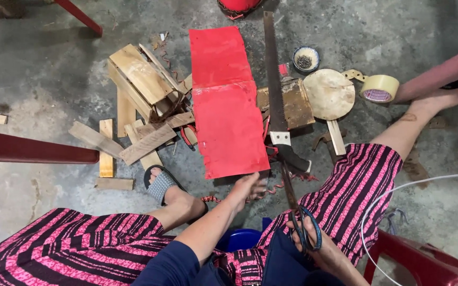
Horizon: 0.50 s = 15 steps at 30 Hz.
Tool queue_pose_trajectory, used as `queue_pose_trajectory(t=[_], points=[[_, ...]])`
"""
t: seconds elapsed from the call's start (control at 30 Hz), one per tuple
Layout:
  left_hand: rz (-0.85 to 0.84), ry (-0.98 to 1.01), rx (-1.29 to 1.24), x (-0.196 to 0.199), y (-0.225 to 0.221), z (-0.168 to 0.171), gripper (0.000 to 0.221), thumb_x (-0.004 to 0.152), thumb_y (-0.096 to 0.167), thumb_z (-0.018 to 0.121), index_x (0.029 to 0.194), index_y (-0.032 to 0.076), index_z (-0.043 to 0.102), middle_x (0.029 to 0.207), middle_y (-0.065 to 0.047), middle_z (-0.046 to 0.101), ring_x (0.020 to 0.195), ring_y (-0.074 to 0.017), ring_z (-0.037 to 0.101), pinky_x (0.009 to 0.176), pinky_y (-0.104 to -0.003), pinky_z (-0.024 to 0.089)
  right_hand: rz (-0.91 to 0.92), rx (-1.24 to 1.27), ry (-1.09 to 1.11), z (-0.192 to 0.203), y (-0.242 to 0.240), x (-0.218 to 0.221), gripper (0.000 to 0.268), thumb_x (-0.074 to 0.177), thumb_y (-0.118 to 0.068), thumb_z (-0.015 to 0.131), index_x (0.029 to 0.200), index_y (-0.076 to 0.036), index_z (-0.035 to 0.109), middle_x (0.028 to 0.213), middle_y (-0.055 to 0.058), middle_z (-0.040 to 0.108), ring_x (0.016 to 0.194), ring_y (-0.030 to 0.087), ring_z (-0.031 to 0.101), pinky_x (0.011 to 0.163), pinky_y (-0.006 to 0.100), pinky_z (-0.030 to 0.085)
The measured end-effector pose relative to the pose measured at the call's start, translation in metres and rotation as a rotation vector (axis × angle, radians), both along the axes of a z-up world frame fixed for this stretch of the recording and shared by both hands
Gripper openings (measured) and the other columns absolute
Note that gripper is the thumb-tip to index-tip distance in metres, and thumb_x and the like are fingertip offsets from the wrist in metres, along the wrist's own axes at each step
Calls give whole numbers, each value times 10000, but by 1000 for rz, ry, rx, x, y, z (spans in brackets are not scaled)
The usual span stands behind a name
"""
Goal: Cutting red paper with scissors and using a hand saw to cut wood pieces for a craft project
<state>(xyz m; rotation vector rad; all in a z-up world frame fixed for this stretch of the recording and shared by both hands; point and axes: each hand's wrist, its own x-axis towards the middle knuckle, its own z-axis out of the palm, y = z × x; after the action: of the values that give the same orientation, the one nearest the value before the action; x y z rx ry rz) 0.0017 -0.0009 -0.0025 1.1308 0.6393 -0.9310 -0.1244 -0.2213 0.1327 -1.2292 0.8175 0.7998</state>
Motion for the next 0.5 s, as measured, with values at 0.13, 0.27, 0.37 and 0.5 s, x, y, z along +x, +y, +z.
queue_pose_trajectory(t=[0.13, 0.27, 0.37, 0.5], points=[[101, 63, -58, 5, 0, -11, 519, 1028, 451, 517, 1192, 7, 728, 1137, -73, 765, 913, -121, 682, 819, -257, 524, -5, -17, 52, 2, 3, 3, 930, 860, -659, 417, 1328, 116, 630, 831, 162, 581, 694, 214, 516, 689, 353, 374], [148, 21, -113, 9, -3, -13, 483, 1072, 381, 420, 1267, 18, 671, 1257, -80, 745, 1010, -136, 690, 829, -259, 490, 56, -43, 43, 2, 7, 5, 987, 787, -679, 478, 1333, 124, 654, 798, 143, 597, 672, 191, 517, 644, 315, 343], [182, 3, -147, 11, -6, -15, 467, 1078, 360, 407, 1262, 16, 665, 1236, -84, 749, 991, -136, 695, 808, -255, 482, 76, -54, 49, 11, 14, 12, 970, 792, -679, 490, 1296, 127, 679, 754, 123, 578, 626, 163, 487, 566, 275, 302], [247, -13, -197, 13, -7, -9, 490, 1057, 379, 453, 1297, -4, 643, 1237, -126, 736, 959, -143, 672, 795, -270, 514, 71, -62, 41, 12, 16, 11, 941, 833, -657, 482, 1282, 149, 668, 738, 118, 556, 637, 167, 475, 593, 287, 301]])
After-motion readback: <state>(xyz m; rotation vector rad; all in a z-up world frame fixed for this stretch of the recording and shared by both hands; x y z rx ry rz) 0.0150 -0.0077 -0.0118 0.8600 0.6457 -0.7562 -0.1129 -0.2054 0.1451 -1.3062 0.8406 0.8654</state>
